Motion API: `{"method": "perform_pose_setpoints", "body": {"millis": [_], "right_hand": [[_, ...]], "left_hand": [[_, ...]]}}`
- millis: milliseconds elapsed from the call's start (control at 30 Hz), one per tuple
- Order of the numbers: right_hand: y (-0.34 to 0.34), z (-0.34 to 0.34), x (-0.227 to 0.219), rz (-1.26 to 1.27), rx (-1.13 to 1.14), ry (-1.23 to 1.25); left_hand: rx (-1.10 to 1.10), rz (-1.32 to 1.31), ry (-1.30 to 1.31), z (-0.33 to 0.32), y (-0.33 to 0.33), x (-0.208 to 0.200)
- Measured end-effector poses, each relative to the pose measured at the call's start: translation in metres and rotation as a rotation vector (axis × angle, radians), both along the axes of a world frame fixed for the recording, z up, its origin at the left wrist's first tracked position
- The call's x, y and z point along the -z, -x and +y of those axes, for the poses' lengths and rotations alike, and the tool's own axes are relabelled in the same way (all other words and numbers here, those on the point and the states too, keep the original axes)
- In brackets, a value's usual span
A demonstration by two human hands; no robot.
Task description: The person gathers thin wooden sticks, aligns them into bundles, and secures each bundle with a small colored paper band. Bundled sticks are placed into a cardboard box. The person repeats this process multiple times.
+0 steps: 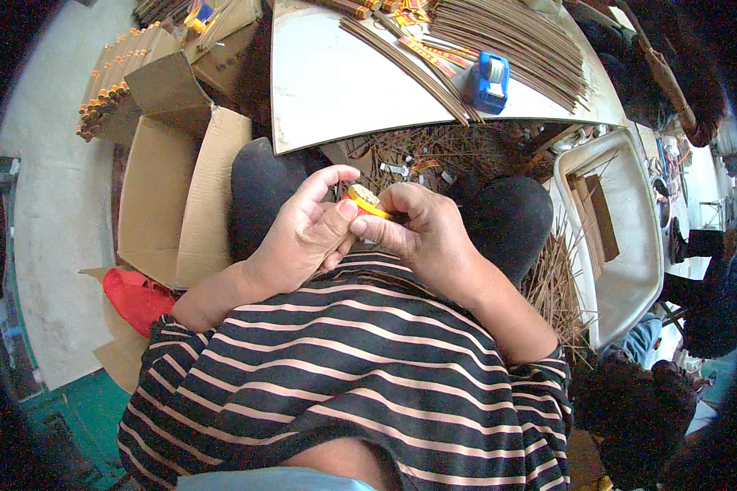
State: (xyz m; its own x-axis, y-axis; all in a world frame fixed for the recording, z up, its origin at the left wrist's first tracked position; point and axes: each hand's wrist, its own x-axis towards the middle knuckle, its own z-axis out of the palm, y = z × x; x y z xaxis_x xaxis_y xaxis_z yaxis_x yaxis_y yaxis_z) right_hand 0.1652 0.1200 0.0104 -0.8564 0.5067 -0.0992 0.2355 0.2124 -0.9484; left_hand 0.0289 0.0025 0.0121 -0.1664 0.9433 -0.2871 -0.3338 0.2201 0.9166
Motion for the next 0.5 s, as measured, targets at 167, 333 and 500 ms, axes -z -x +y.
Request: {"method": "perform_pose_setpoints", "body": {"millis": [167,333,500], "right_hand": [[0.001,0.005,0.013,0.147,-0.054,-0.049],[0.001,0.007,0.007,0.162,-0.074,-0.186],[0.001,0.01,0.003,0.157,-0.09,-0.199]], "left_hand": [[0.073,-0.003,-0.001,-0.001,0.005,-0.002],[0.119,-0.046,0.016,0.0,0.007,-0.005],[0.125,-0.242,0.036,0.002,0.008,-0.004]]}}
